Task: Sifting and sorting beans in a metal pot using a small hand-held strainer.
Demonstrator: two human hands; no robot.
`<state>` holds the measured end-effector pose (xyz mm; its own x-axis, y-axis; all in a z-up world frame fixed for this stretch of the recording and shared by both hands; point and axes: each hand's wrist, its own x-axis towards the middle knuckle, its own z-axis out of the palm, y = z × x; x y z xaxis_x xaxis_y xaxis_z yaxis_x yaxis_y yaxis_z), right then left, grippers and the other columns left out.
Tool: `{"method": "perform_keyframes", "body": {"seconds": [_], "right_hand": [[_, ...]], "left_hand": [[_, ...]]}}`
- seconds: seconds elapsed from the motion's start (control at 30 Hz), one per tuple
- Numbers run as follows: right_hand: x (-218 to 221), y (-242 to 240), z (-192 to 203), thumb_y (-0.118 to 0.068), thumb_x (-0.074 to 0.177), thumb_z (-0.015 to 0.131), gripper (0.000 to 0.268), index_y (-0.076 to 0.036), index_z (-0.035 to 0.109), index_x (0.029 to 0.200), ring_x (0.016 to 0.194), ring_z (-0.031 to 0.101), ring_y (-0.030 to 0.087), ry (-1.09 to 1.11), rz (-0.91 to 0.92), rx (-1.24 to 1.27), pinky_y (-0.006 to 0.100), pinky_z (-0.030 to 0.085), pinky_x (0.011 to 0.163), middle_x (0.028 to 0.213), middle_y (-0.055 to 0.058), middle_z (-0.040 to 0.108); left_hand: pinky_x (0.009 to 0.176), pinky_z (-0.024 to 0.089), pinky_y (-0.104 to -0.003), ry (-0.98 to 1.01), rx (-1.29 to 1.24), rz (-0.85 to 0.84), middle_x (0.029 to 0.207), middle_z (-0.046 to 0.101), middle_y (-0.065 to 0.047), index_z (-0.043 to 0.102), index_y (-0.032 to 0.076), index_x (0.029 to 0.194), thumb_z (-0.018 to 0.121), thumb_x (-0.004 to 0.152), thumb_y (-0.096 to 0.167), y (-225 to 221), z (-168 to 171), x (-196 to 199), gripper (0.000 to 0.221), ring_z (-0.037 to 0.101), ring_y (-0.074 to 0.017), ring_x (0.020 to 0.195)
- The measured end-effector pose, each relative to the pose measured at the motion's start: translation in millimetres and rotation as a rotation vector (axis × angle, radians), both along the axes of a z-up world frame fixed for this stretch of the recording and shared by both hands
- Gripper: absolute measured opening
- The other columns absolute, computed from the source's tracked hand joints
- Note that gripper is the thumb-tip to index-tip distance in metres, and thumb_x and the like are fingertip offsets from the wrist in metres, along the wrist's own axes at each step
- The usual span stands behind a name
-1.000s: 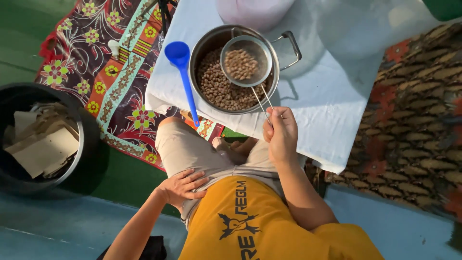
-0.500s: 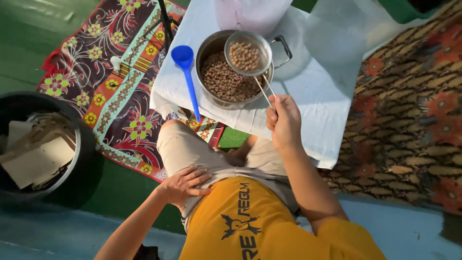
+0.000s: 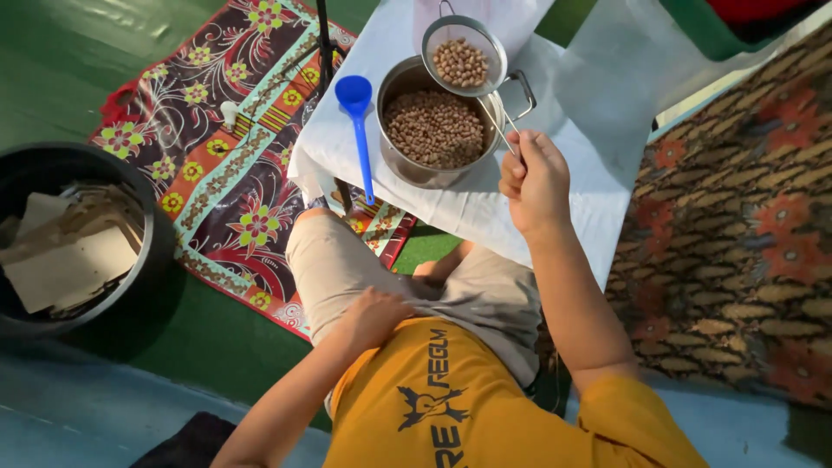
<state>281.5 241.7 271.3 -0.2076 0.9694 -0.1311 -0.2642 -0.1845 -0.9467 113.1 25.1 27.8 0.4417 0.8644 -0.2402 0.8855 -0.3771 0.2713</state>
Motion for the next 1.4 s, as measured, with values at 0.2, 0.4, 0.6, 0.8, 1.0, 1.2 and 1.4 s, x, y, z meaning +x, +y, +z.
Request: {"method": "perform_keyframes", "body": {"seconds": [0.2, 0.4, 0.6, 0.8, 1.0, 1.2, 1.4], "right_hand": [[-2.3, -1.3, 31.5, -0.023, 0.11, 0.047, 0.02, -0.01, 0.06, 0.103, 0.051, 0.025, 0.005, 0.17, 0.164, -0.079, 0.017, 0.019, 0.045, 0.063, -0.004, 0.032], [-16.4, -5.2, 51.5, -0.008, 0.103, 0.051, 0.008, -0.006, 0.058, 0.104, 0.052, 0.028, 0.007, 0.295, 0.197, -0.137, 0.02, 0.018, 0.045, 0.065, -0.001, 0.042], [-39.1, 8.0, 42.2, 0.0, 0.097, 0.054, 0.009, -0.005, 0.058, 0.103, 0.051, 0.03, 0.009, 0.383, 0.159, -0.138, 0.021, 0.02, 0.044, 0.071, 0.004, 0.047], [-34.4, 5.5, 36.0, -0.006, 0.1, 0.057, 0.016, -0.006, 0.06, 0.115, 0.058, 0.046, 0.005, 0.375, 0.301, -0.181, 0.017, 0.026, 0.046, 0.092, 0.008, 0.066], [-60.9, -14.7, 47.9, -0.01, 0.086, 0.074, 0.083, -0.006, 0.032, 0.157, 0.07, 0.06, 0.015, 0.251, 0.426, -0.214, 0.022, 0.046, 0.053, 0.105, 0.014, 0.071], [-80.9, -21.7, 18.4, 0.007, 0.09, 0.057, 0.061, -0.008, 0.041, 0.146, 0.084, 0.066, 0.019, 0.259, 0.398, -0.35, 0.031, 0.06, 0.066, 0.118, 0.019, 0.066], [-71.1, -44.3, 2.9, 0.001, 0.068, 0.051, 0.056, 0.002, 0.049, 0.124, 0.052, 0.041, 0.014, 0.266, 0.262, -0.256, 0.026, 0.025, 0.044, 0.081, 0.013, 0.059]], "left_hand": [[0.086, 0.06, -0.045, -0.652, -0.084, -0.056, 0.111, 0.075, -0.004, 0.063, 0.031, 0.128, 0.074, 0.085, 0.059, 47.8, 64.0, 77.3, 0.053, 0.075, -0.0283, 0.105], [0.085, 0.057, -0.042, -0.866, -0.311, -0.764, 0.116, 0.077, -0.008, 0.068, 0.021, 0.12, 0.058, 0.096, 0.047, 57.0, 148.3, 170.0, 0.037, 0.074, -0.0324, 0.101], [0.085, 0.051, -0.056, -1.169, 0.588, -1.058, 0.086, 0.058, -0.022, 0.059, -0.005, 0.093, 0.024, 0.107, 0.009, 51.0, 139.0, 235.8, 0.041, 0.056, -0.045, 0.082], [0.108, 0.053, -0.044, -0.818, 1.091, -0.796, 0.135, 0.061, -0.005, 0.063, 0.009, 0.126, 0.034, 0.112, 0.024, 53.0, 175.3, 208.5, 0.036, 0.062, -0.0231, 0.129], [0.129, 0.031, -0.066, -0.298, 0.827, -1.015, 0.155, 0.03, -0.007, 0.038, 0.02, 0.152, 0.068, 0.134, 0.044, 52.0, 215.0, 212.6, 0.043, 0.037, -0.0373, 0.153], [0.129, 0.015, -0.069, -1.422, 1.069, -0.922, 0.173, -0.006, -0.014, -0.007, 0.016, 0.168, 0.044, 0.119, 0.013, 81.5, 109.1, 253.9, 0.071, 0.007, -0.0409, 0.158], [0.139, 0.018, -0.046, 0.094, 0.834, -1.136, 0.166, 0.013, -0.006, 0.012, 0.027, 0.16, 0.03, 0.135, 0.085, 80.7, 215.1, 155.2, 0.066, 0.013, -0.0287, 0.156]]}}
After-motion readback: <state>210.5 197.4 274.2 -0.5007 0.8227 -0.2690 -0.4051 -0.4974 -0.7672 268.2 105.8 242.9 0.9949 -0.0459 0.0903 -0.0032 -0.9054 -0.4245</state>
